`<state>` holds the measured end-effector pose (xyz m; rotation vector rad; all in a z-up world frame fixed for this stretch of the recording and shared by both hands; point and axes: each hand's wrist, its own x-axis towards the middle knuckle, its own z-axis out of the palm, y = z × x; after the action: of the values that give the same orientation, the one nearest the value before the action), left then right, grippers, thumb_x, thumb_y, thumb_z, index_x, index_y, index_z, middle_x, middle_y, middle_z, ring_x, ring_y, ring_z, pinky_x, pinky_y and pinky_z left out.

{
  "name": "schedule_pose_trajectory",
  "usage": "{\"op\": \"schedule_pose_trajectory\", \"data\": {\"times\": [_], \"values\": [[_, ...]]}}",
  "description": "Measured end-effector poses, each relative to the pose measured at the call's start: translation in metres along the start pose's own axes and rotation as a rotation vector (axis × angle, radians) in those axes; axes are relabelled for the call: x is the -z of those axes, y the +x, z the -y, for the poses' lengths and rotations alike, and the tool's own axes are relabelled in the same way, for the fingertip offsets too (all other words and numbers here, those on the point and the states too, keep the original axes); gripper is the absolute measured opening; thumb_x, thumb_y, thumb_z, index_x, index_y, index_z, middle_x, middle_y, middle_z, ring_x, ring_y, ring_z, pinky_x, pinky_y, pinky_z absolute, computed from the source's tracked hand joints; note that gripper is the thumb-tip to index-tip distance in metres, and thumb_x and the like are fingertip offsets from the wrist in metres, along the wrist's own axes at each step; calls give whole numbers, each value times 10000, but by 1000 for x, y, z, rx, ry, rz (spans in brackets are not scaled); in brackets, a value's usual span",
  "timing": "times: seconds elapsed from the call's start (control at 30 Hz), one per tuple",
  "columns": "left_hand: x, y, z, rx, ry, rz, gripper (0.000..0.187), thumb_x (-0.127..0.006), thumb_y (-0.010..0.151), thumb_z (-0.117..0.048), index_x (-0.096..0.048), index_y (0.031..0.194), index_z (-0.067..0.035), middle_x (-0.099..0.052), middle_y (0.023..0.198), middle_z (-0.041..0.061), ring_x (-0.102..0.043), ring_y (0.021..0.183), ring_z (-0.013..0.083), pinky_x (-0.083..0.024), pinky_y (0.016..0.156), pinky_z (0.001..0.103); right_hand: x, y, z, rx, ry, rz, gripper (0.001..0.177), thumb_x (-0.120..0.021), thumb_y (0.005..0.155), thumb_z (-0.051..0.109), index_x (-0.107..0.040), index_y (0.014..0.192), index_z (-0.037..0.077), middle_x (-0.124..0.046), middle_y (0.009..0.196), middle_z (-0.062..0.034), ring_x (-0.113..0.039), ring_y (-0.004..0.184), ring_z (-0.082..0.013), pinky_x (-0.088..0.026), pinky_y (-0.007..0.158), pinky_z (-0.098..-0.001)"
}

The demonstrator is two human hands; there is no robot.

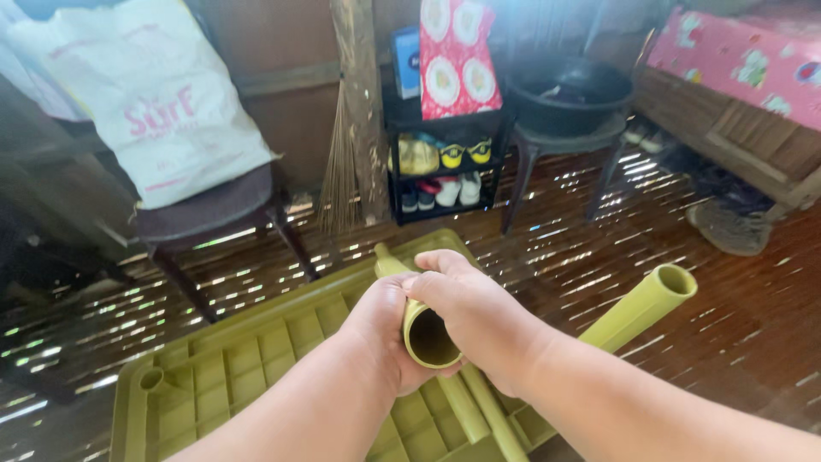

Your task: The person handles several yellow plastic tubes and a yellow plastic tray. They repeatedly attempt to fit one tube into another, rotate and align the ends, and place the tubes into the tray. The person does not complete a full assembly or disassembly of furniture.

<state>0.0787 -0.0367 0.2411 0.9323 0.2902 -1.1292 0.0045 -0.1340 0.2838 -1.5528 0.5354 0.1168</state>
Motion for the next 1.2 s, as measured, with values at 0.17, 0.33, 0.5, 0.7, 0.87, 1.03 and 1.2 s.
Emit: {"op": "schedule_pose_trajectory", "data": {"times": [0.17, 0.33, 0.5, 0.7, 0.87, 1.03, 1.2], "values": [[-25, -19, -6, -33, -91, 149, 231, -497, 916, -316, -673, 934, -167, -734, 816, 64, -715, 698, 243, -521, 570, 431, 8, -18, 4, 271, -16, 14, 487, -643, 939, 409, -668, 1232, 21, -690, 1057, -208, -637, 790, -241, -515, 522, -331], [-48, -34, -13, -23, -223, 137, 234, -479, 941, -295, -645, 926, -130, -736, 872, 74, -734, 771, 244, -614, 745, 453, 25, -39, 25, 1012, -618, -199, 565, -705, 930, 428, -613, 1285, -1, -682, 1216, -164, -663, 1144, -278, -521, 968, -390], [-58, -47, -22, -53, -273, 207, 258, -482, 951, -277, -644, 932, -76, -743, 879, 90, -746, 763, 240, -627, 740, 414, 29, -61, 49, 1163, -767, -167, 617, -766, 860, 433, -596, 1273, 6, -667, 1188, -180, -664, 1086, -325, -522, 916, -383], [-59, -63, -4, -70, -278, 94, 264, -466, 936, -336, -639, 917, -138, -712, 837, 45, -716, 748, 221, -606, 715, 409, 24, -78, 52, 1006, -697, -100, 420, -802, 789, 411, -670, 1033, 97, -730, 839, -74, -714, 731, -193, -587, 697, -330], [-59, -71, 11, -181, -295, 104, 198, -496, 941, -259, -658, 912, -147, -724, 845, 17, -717, 736, 188, -613, 687, 371, 23, -84, 47, 1004, -639, -127, 308, -793, 760, 317, -696, 943, 88, -734, 748, -63, -697, 649, -170, -597, 645, -310], [-59, -74, 12, -146, -368, -166, 161, -625, 895, -301, -687, 935, -158, -749, 878, 4, -713, 751, 184, -590, 709, 344, 22, -90, 43, 1069, -657, -152, 309, -809, 727, 274, -698, 944, 84, -741, 760, -64, -697, 648, -150, -598, 649, -303], [-49, -69, 9, -220, -406, -216, 232, -619, 874, -313, -660, 972, -106, -745, 920, 90, -707, 819, 287, -594, 781, 423, 23, -99, 34, 1220, -588, -97, 330, -816, 754, 208, -678, 1014, 58, -740, 853, -73, -711, 725, -141, -605, 700, -285]]}}
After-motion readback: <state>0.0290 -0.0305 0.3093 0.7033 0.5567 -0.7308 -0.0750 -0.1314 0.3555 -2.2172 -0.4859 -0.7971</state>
